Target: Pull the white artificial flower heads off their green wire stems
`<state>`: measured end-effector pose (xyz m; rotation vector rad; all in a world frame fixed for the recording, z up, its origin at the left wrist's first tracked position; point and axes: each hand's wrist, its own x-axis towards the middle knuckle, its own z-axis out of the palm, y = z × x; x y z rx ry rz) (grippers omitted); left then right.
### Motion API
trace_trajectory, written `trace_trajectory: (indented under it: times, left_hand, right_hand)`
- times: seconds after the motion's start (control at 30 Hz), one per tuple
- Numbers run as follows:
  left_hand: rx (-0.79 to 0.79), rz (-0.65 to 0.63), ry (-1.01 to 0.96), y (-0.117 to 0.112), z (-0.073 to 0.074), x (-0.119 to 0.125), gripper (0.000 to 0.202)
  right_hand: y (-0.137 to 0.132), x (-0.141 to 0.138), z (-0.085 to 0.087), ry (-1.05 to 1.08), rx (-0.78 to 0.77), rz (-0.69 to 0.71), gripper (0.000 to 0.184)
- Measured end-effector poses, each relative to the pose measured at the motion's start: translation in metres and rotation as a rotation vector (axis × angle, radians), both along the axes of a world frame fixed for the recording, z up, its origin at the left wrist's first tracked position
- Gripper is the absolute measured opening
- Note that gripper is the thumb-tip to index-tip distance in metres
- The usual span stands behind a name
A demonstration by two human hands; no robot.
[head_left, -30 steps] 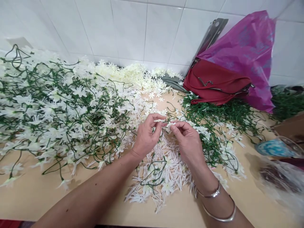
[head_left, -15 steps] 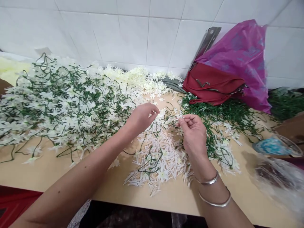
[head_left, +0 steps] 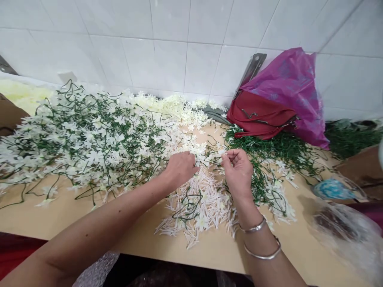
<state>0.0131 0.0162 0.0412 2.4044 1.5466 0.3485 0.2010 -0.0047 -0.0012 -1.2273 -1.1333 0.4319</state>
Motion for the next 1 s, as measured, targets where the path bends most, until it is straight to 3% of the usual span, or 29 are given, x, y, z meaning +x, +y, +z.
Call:
trace_trajectory:
  times: [0.13, 0.27, 0.4, 0.47, 0.53, 0.67, 0.83, 1.0]
  left_hand:
    - [-0.083, 0.014, -0.138, 0.009, 0.003, -0.011, 0.014]
    - [-0.048, -0.022, -0.31, 0.007, 0.014, -0.031, 0.013]
    - [0.044, -0.137, -0.759, -0.005, 0.018, -0.046, 0.007]
    - [0.061, -0.173, -0.865, -0.012, 0.012, -0.049, 0.015]
    - [0.087, -0.183, -0.817, -0.018, 0.003, -0.05, 0.018]
    - [0.069, -0.18, -0.686, -0.025, -0.015, -0.049, 0.026]
    - [-0.044, -0.109, -0.864, -0.031, -0.022, -0.046, 0.024]
    - [-0.07, -0.082, -0.954, -0.033, -0.027, -0.04, 0.021]
  right_hand:
    - [-0.002, -0.005, 0.003, 0.068, -0.046, 0.053, 0.021]
    - [-0.005, -0.017, 0.027, 0.132, -0.132, 0.246, 0.025]
    - [-0.007, -0.022, 0.06, -0.046, -0.167, 0.406, 0.018]
    - [-0.009, -0.021, 0.066, -0.148, -0.188, 0.445, 0.015]
    - [-0.011, -0.018, 0.062, -0.206, -0.216, 0.463, 0.016]
    - [-0.02, -0.016, 0.037, -0.145, -0.206, 0.406, 0.015]
    - [-0.031, -0.017, 0.022, -0.127, -0.122, 0.389, 0.009]
    - [-0.027, -0.017, 0.016, 0.008, -0.224, 0.481, 0.012]
